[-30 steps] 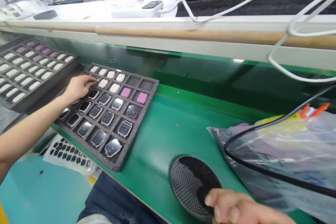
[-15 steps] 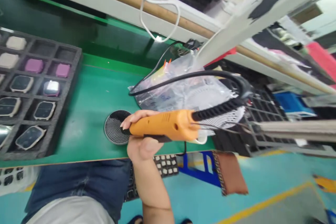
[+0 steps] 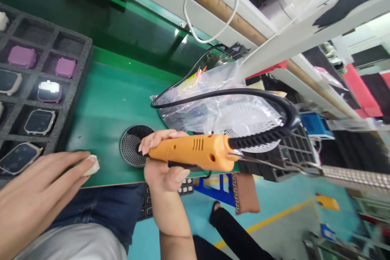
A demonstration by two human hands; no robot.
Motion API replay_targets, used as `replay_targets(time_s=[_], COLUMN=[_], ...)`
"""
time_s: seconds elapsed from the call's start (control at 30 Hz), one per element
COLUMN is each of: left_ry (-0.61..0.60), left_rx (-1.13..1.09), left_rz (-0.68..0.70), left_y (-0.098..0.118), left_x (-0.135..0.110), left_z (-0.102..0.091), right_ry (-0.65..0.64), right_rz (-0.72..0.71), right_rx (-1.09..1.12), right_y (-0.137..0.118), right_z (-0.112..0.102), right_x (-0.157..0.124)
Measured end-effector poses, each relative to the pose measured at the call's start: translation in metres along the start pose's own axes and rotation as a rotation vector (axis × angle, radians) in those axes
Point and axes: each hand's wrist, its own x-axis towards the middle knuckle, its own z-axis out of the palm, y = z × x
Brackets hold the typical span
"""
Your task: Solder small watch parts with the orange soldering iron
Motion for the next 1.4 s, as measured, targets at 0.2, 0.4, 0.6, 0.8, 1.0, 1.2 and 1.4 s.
replay_targets(time_s=[0.2,0.4,0.6,0.8,1.0,1.2,1.4], left_ry=[-0.073,-0.020,-0.016,-0.021,0.005,0.015,0.012], left_rx=[0.136,0.000,-0.102,-0.210,-0.262,-0.273,-0.282], left_rz=[0.044,-0.011,0.034,0.035,0.030,0.025,0.016], left_y=[0.022,0.018,0.019,0.019,0.017,0.018,0.017], left_x=[0.008,0.012,0.017,0.023,0.025,0.027,0.028], left_z=[0.033,0.050,0.053,0.053,0.052,0.054,0.053], right_ry=[-0.029,-0.006,-0.019,-0.029,-0.087,-0.131,-0.127], right_rz=[-0.015,-0.019,0.027,0.090,0.073,0.083,0.091], right_rx=[-0.052,-0.044,-0.074,-0.146,-0.156,-0.183,-0.204], right_y=[0.000,0.002,-0.010,-0.045,-0.038,-0.031,-0.029], right_z=[0.000,0.003,0.003,0.010,0.019,0.024,0.025], right_x=[0.001,0.000,-0.002,-0.010,-0.019,-0.019,-0.019])
